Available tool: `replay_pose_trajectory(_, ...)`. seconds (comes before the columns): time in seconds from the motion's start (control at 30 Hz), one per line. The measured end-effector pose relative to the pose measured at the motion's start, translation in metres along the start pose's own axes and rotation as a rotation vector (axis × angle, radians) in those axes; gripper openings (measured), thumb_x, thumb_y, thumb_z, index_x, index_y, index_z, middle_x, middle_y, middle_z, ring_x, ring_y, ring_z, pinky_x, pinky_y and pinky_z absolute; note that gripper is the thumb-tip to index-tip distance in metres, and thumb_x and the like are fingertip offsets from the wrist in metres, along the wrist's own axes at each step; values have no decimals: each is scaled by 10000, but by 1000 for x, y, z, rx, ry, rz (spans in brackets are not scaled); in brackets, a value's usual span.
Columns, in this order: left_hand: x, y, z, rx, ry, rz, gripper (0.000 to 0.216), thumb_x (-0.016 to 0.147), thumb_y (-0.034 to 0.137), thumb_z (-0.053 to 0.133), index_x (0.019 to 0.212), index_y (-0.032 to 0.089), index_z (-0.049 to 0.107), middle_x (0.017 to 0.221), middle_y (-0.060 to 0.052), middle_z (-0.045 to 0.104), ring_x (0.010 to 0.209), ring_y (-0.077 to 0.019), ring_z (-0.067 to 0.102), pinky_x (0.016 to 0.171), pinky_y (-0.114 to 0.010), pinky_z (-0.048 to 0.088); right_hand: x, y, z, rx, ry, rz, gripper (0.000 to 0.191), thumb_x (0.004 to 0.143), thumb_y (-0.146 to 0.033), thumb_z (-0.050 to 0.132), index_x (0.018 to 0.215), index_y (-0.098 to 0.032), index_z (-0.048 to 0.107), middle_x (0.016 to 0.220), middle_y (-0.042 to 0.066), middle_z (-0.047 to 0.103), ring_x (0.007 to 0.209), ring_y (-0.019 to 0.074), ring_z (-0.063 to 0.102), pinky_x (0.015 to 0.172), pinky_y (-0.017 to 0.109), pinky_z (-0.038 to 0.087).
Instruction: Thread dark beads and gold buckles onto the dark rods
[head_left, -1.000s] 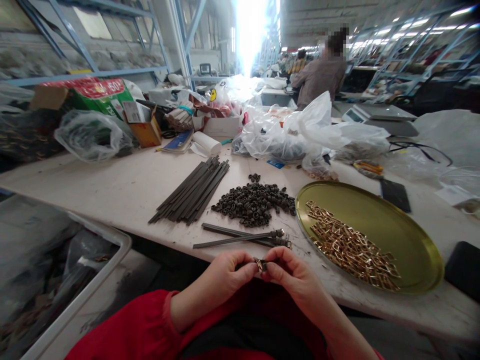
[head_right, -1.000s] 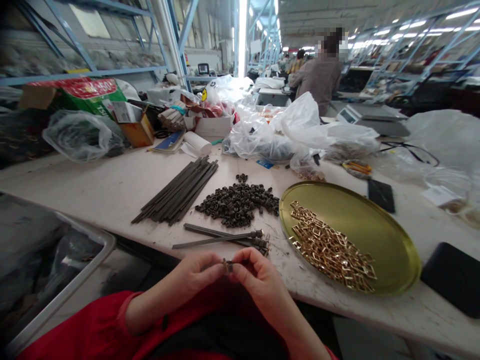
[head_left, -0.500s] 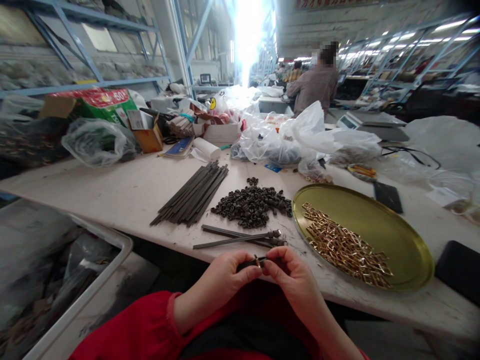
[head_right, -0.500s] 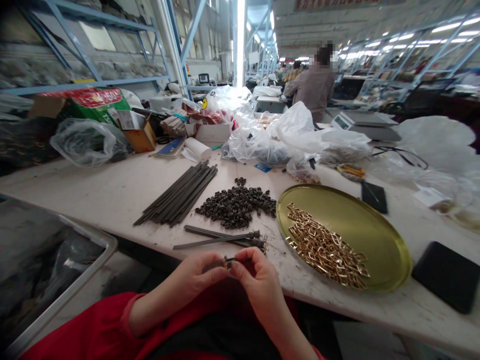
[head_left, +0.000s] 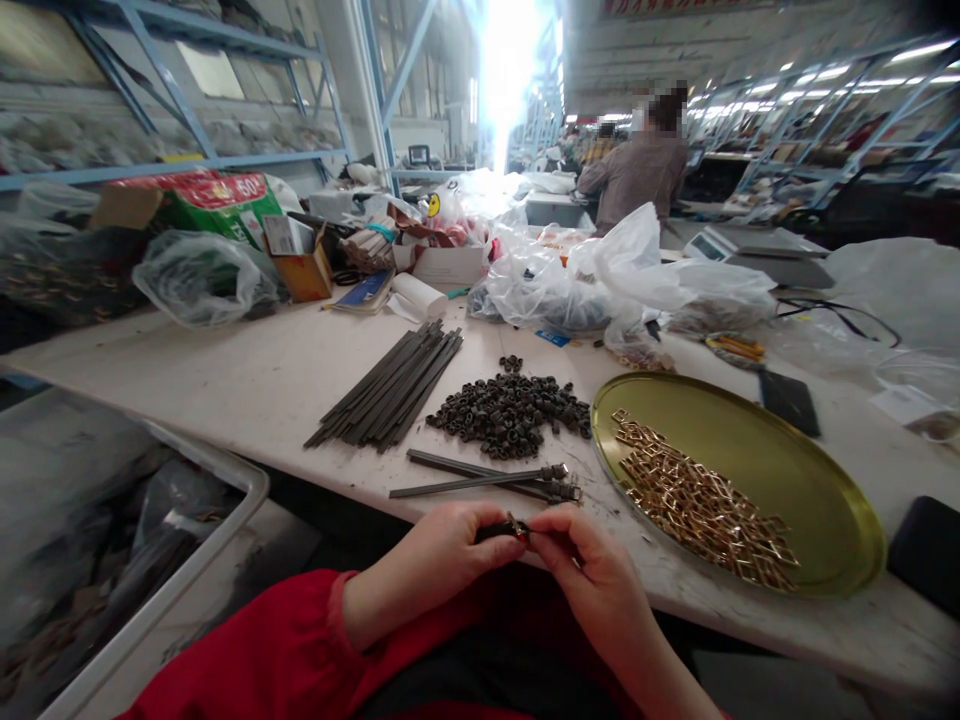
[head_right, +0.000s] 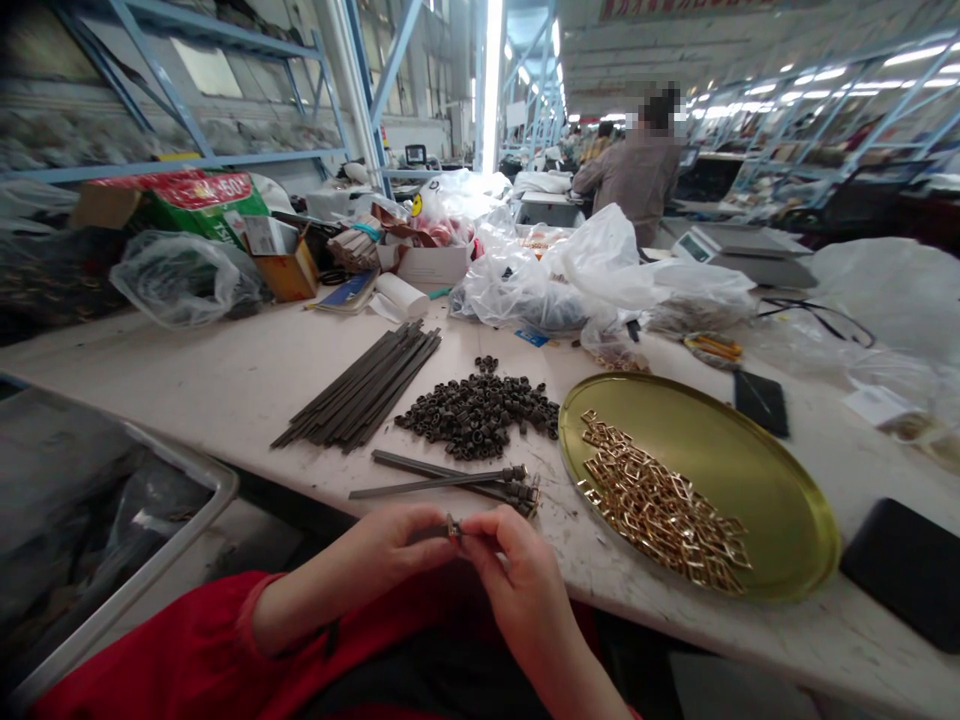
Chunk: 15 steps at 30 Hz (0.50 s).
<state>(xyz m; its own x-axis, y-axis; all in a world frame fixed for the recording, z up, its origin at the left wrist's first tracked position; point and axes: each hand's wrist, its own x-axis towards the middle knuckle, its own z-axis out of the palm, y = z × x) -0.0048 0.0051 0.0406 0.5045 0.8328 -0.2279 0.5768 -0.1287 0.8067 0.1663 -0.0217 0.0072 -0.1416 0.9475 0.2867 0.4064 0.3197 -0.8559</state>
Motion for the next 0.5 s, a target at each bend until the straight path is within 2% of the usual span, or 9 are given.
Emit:
replay_pose_trajectory(0.1, 1, 1, 0, 29, 20, 1, 219, 825, 341, 491, 836, 178, 636, 765, 18, 648, 683, -144, 540, 600, -205, 358, -2, 3, 5, -62, 64, -60, 81, 827, -239, 531, 837, -235, 610, 762, 20, 654, 703, 174, 619, 611, 265, 504)
replay_pose_trajectory(0.2, 3, 1, 3, 86, 64, -39, 177, 812, 310, 499, 785, 175, 611, 737, 9, 637, 661, -144, 540, 564, -210, 341, -5, 6, 11, -90, 136, -38, 101, 817, -298, 557, 879, -233, 602, 786, 24, 675, 705, 181, 638, 613, 274, 528)
replay_pose_trajectory(0.33, 6, 0, 7, 110, 98, -69, 120, 800, 253, 493, 819, 174, 582, 792, -16, 640, 717, -163, 558, 603, -225, 363, -6, 11, 17, -129, 155, -36, 134, 834, -311, 540, 920, -225, 596, 824, 37, 690, 744, 188, 656, 639, 285, 548)
replay_pose_trajectory(0.5, 8, 1, 5, 50, 102, -70, 147, 825, 246, 448, 887, 170, 557, 875, -42, 636, 787, -171, 559, 666, -239, 383, -5, 20, 21, -340, 175, -210, 223, 876, -212, 443, 1053, -219, 580, 918, 75, 701, 827, 218, 664, 708, 338, 545)
